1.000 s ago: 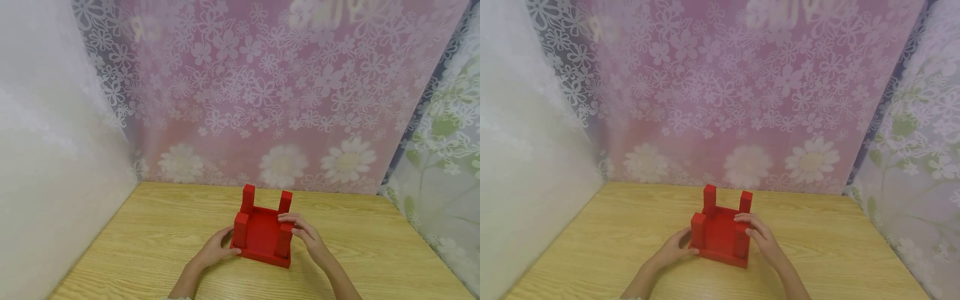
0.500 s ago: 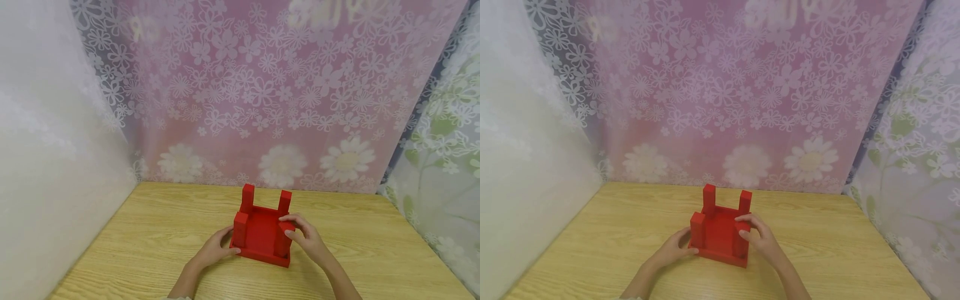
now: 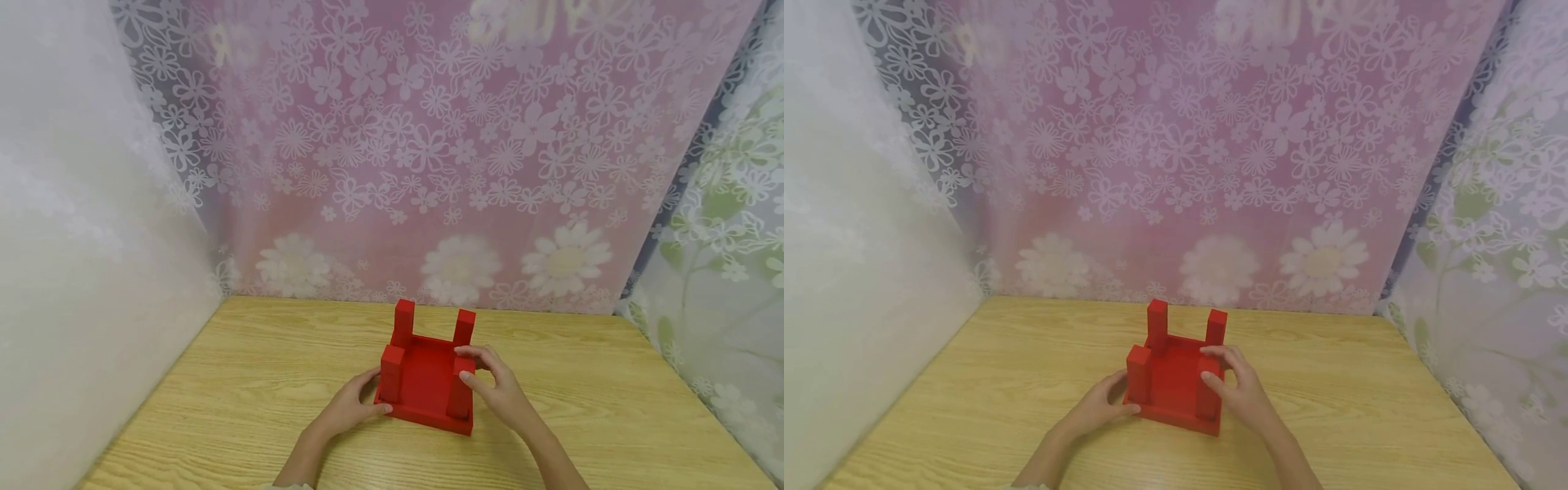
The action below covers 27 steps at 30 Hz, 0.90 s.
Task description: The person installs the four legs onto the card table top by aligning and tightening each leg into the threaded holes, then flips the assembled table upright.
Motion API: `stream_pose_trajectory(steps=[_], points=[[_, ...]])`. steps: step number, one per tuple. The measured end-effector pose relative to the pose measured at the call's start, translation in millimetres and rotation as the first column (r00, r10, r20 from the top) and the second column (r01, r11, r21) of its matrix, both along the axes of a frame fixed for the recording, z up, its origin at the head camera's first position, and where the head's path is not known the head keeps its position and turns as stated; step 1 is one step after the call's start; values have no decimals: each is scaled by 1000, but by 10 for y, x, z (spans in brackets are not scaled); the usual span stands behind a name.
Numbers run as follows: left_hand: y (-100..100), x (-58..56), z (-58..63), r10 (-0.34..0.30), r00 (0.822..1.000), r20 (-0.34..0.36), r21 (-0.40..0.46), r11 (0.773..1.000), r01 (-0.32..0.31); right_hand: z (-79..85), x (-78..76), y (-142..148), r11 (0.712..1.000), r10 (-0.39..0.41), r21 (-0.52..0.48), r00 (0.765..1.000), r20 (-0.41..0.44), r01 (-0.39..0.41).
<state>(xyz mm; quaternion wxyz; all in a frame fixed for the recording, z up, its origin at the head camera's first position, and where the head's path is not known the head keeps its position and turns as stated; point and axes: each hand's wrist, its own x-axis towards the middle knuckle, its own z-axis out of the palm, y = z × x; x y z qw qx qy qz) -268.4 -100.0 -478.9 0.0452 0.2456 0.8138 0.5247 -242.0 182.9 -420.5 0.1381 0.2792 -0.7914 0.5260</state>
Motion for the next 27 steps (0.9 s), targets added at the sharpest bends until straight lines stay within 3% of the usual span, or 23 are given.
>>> stream_pose_trajectory(steps=[2, 5, 9, 13, 19, 23, 27], points=[[1, 35, 63, -2, 1000, 1, -7, 1000, 2, -33, -34, 37, 993, 109, -55, 994, 3, -109], [3, 60, 102, 0, 1000, 0, -17, 1000, 0, -53, -61, 79, 954, 273, -137, 962, 29, -267], [6, 68, 114, 1, 1000, -2, -13, 1000, -1, -55, -67, 103, 937, 324, -155, 944, 58, -312], [6, 67, 118, -3, 1000, -6, -9, 1000, 3, -60, -61, 100, 954, 272, -151, 958, 91, -257], [7, 26, 49, 1, 1000, -11, -3, 1000, -1, 11, 7, 31, 999, 50, -16, 997, 56, -49], [-1, -57, -111, 13, 1000, -25, -12, 1000, -13, 146, 100, -62, 996, -80, 38, 996, 29, 79], [-25, -136, -249, 11, 1000, -27, -19, 1000, -12, 219, 149, -125, 985, -153, 74, 988, -7, 153]])
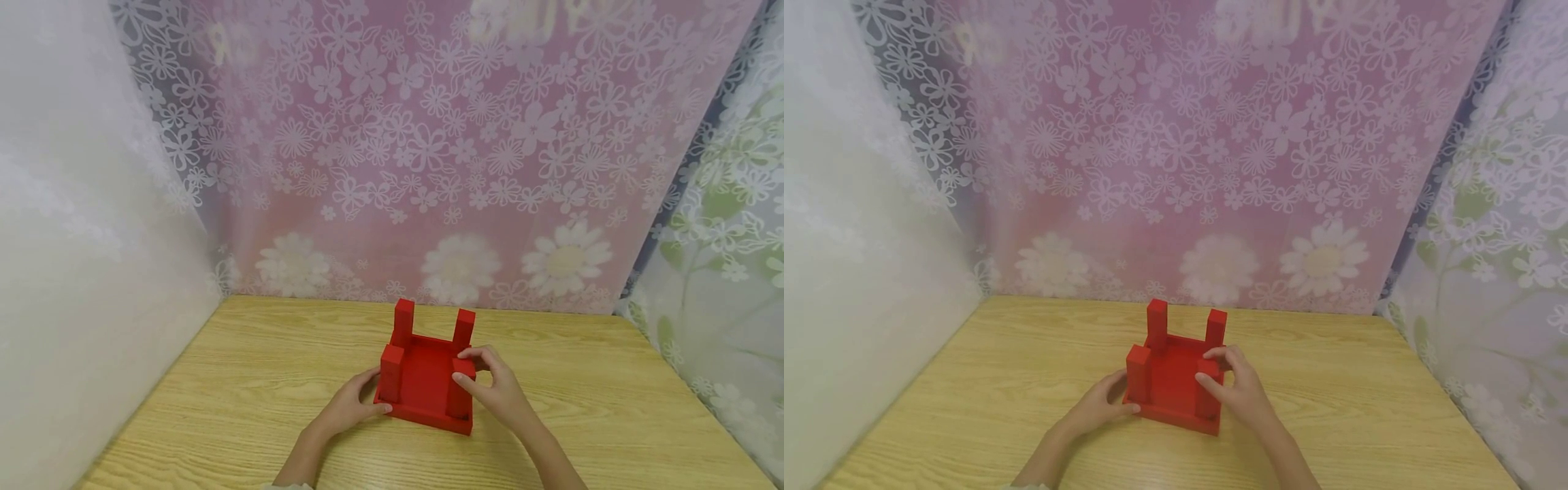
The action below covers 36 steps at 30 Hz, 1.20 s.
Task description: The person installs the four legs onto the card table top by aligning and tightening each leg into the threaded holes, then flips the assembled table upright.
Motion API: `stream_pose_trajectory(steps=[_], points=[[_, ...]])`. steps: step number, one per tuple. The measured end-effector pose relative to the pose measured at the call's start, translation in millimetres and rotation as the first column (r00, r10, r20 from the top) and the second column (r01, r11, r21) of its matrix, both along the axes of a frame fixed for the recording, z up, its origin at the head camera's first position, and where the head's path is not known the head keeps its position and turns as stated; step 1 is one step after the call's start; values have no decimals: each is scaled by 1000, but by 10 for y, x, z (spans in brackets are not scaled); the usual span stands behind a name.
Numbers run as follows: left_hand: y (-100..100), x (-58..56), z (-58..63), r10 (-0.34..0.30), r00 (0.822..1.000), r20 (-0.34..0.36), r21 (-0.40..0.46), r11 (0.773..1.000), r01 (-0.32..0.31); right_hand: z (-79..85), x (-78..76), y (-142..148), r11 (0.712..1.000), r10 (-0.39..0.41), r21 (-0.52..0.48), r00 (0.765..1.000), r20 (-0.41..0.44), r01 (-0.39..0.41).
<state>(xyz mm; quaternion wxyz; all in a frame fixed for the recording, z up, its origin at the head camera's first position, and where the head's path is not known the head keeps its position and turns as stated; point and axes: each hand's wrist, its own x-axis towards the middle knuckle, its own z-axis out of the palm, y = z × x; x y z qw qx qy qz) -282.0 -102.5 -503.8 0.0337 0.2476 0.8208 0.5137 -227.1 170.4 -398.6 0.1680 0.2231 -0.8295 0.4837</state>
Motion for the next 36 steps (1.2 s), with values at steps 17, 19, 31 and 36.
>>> stream_pose_trajectory(steps=[17, 19, 31, 36], points=[[2, -24, -21, -16, 1000, -12, 12, 1000, 16, -277, -237, 278, 896, 430, -137, 902, 36, -422], [1, -27, -23, -16, 1000, -12, 13, 1000, 16, -281, -240, 280, 900, 423, -134, 905, 39, -415], [-7, -34, -34, -13, 1000, 9, 12, 1000, 13, -263, -201, 261, 936, 335, -117, 942, 10, -332], [-10, -34, -42, -12, 1000, -9, 13, 1000, 12, -271, -213, 257, 966, 251, -62, 968, -12, -251]])
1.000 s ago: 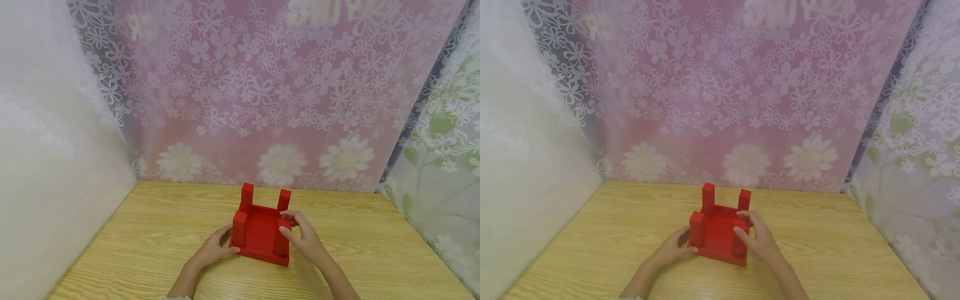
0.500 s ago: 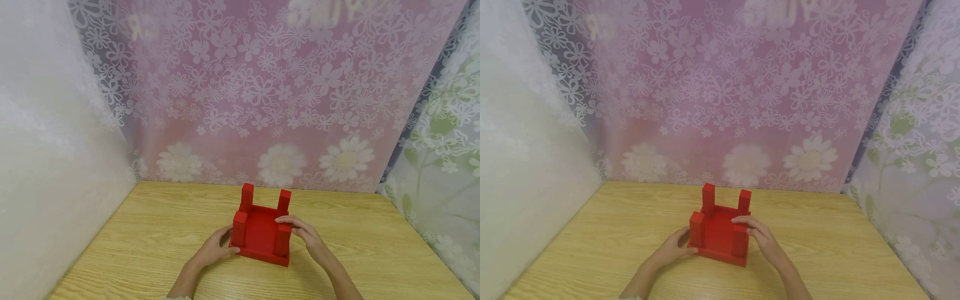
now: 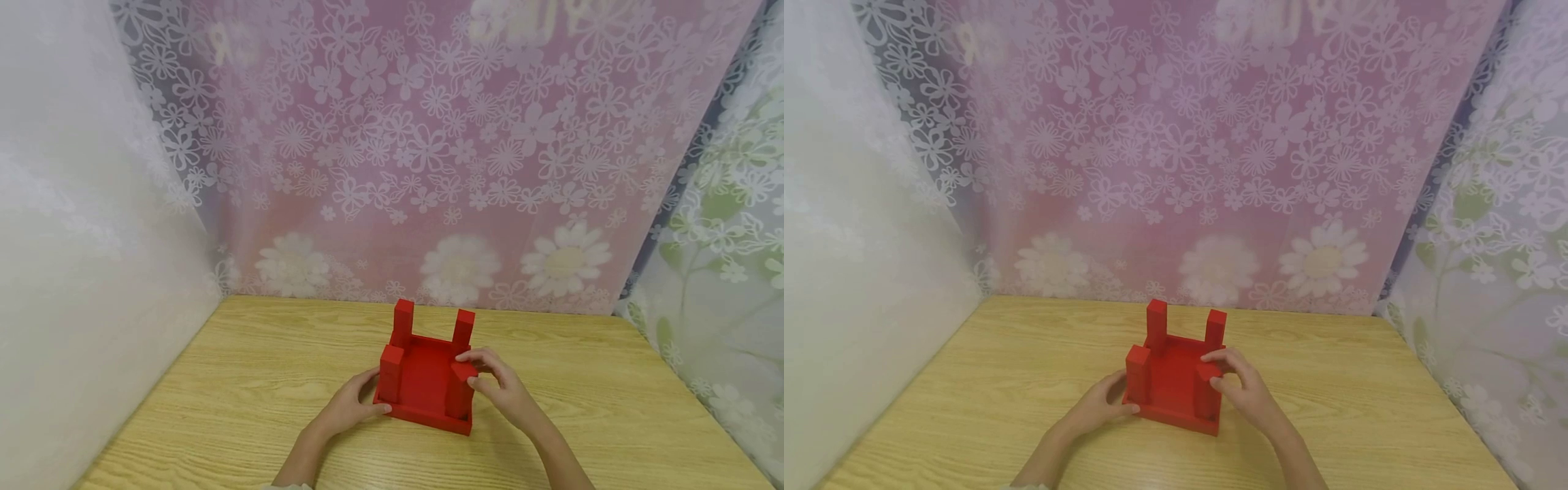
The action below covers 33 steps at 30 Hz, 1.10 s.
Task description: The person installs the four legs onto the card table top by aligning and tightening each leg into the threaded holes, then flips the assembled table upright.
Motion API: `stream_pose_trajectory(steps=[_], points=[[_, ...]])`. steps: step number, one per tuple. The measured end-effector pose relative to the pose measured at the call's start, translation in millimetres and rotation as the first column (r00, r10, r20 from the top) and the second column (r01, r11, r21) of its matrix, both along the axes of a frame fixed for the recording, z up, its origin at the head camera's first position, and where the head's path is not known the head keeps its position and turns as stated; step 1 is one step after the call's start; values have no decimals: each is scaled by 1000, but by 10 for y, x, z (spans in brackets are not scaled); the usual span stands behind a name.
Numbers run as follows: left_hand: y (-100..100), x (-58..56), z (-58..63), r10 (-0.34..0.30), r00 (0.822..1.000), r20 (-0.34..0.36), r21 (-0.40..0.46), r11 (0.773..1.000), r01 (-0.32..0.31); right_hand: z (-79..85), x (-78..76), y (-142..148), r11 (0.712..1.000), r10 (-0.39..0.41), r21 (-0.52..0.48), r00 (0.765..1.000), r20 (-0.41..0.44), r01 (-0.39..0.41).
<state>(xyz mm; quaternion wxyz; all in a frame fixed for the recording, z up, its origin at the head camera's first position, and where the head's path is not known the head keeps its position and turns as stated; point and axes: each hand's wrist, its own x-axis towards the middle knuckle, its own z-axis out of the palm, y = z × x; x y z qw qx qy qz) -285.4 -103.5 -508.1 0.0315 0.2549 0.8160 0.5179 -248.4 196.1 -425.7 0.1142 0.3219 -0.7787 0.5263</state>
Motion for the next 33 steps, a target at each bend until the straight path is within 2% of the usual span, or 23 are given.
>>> stream_pose_trajectory(steps=[4, 11, 15, 18, 21, 23, 25, 29, 33], points=[[1, 0, -11, 4, 1000, -9, -4, 1000, -4, 41, 28, -21, 998, -59, 27, 998, 2, 59], [-2, 4, 8, 6, 1000, 2, -7, 1000, -6, 266, 180, -133, 984, -166, 64, 986, 22, 164], [4, 10, 20, 4, 1000, 20, -6, 1000, -4, 236, 158, -132, 979, -191, 77, 981, 17, 189], [7, 13, 23, 8, 1000, 27, -7, 1000, -7, 146, 92, -85, 987, -145, 66, 989, -29, 147], [8, 12, 21, 13, 1000, 25, -12, 1000, -12, 72, 34, -29, 1000, -13, 11, 1000, -26, 13], [8, 11, 20, 14, 1000, 22, -14, 1000, -14, 54, 16, 0, 996, 85, -29, 996, 0, -85], [7, 11, 20, 14, 1000, 21, -14, 1000, -14, 47, 11, 18, 989, 143, -49, 989, 33, -142], [7, 4, 17, 13, 1000, 21, -16, 1000, -12, 49, 18, 22, 989, 143, -32, 989, 41, -142], [0, -6, 0, 10, 1000, 26, -11, 1000, -10, 25, 8, 21, 998, 68, 5, 998, 13, -68]])
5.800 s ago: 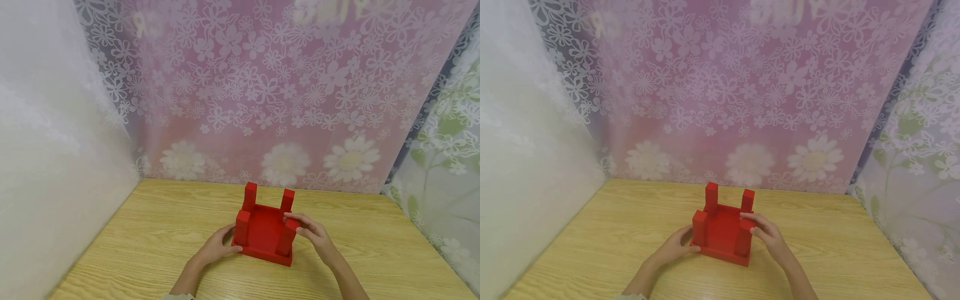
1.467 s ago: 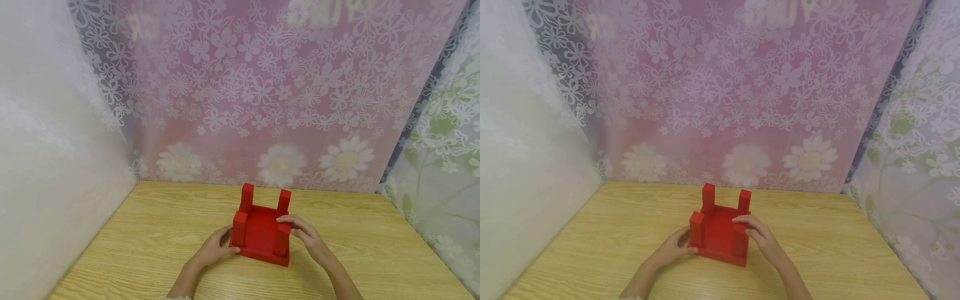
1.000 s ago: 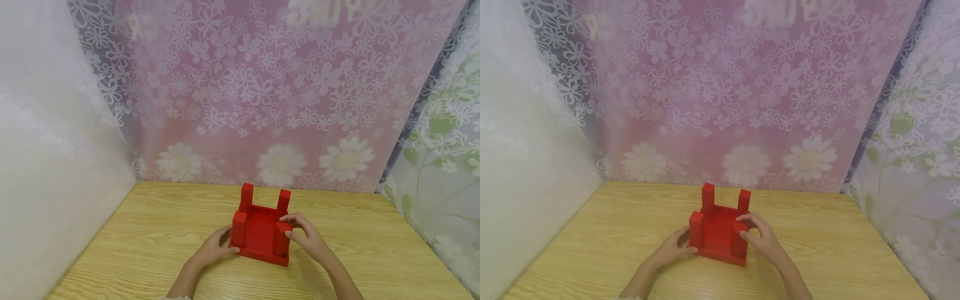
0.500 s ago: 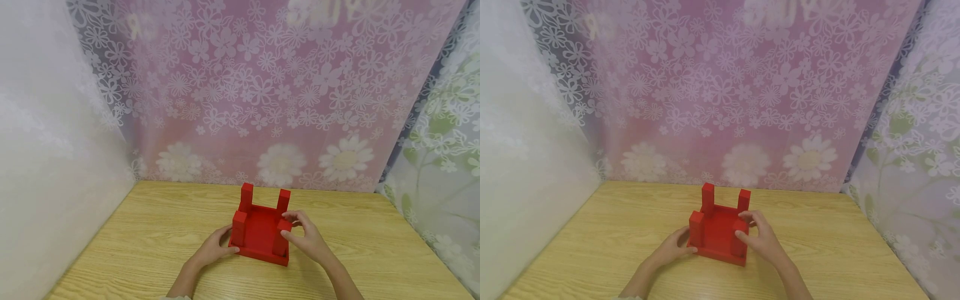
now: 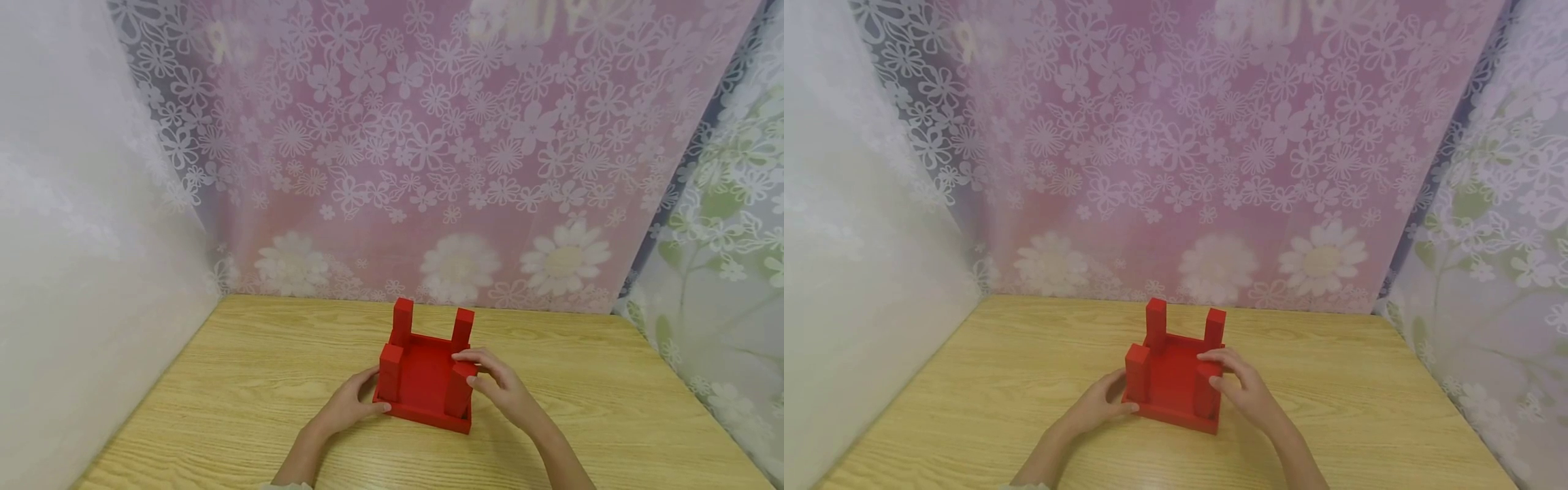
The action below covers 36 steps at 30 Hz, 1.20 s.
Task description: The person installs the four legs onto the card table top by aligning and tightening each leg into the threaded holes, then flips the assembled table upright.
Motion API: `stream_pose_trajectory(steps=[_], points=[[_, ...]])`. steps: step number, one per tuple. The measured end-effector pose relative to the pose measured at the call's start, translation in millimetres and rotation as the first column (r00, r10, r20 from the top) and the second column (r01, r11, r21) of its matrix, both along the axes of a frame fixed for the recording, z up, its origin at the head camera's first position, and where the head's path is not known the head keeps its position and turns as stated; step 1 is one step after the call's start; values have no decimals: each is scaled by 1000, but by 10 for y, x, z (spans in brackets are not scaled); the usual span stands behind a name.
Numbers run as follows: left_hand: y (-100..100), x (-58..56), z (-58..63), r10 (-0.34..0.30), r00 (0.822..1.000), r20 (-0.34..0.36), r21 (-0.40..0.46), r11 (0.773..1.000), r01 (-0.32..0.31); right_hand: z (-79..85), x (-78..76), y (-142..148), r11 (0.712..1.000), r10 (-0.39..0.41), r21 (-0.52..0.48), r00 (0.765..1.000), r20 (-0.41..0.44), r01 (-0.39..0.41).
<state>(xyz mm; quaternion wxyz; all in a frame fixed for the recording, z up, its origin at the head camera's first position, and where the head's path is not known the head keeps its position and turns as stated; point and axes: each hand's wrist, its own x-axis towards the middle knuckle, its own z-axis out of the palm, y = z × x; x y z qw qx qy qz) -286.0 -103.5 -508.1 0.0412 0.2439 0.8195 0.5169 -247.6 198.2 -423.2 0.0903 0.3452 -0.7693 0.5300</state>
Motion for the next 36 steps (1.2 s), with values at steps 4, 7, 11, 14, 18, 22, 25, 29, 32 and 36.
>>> stream_pose_trajectory(steps=[4, 7, 11, 14, 18, 22, 25, 29, 32, 36], points=[[-4, 6, -3, 2, 1000, -5, 2, 1000, -2, 3, 4, -25, 994, -104, 39, 994, -15, 105], [7, 51, 65, 3, 1000, -14, 6, 1000, -3, 75, 53, -75, 982, -176, 64, 984, -16, 177], [21, 150, 254, -11, 1000, -7, 22, 1000, 11, 229, 152, -159, 962, -254, 99, 967, -3, 253], [22, 192, 348, -22, 1000, -6, 22, 1000, 22, 262, 173, -189, 945, -309, 118, 950, 34, 303], [23, 178, 325, -27, 1000, -12, 35, 999, 28, 143, 93, -167, 920, -382, 137, 920, 88, 368], [15, 99, 162, -13, 1000, -14, 38, 999, 13, 41, 26, -154, 909, -411, 123, 905, 108, 398], [5, 33, 42, -6, 1000, -18, 24, 1000, 6, 28, 23, -166, 904, -422, 116, 901, 97, 411], [0, -1, -2, -22, 999, -27, 20, 1000, 22, 56, 42, -190, 889, -449, 135, 890, 77, 437], [4, -2, 10, -47, 998, -31, 31, 998, 48, 82, 57, -207, 877, -469, 153, 881, 67, 456], [9, 8, 35, -80, 996, -29, 46, 996, 81, 103, 68, -222, 865, -488, 167, 871, 55, 474]])
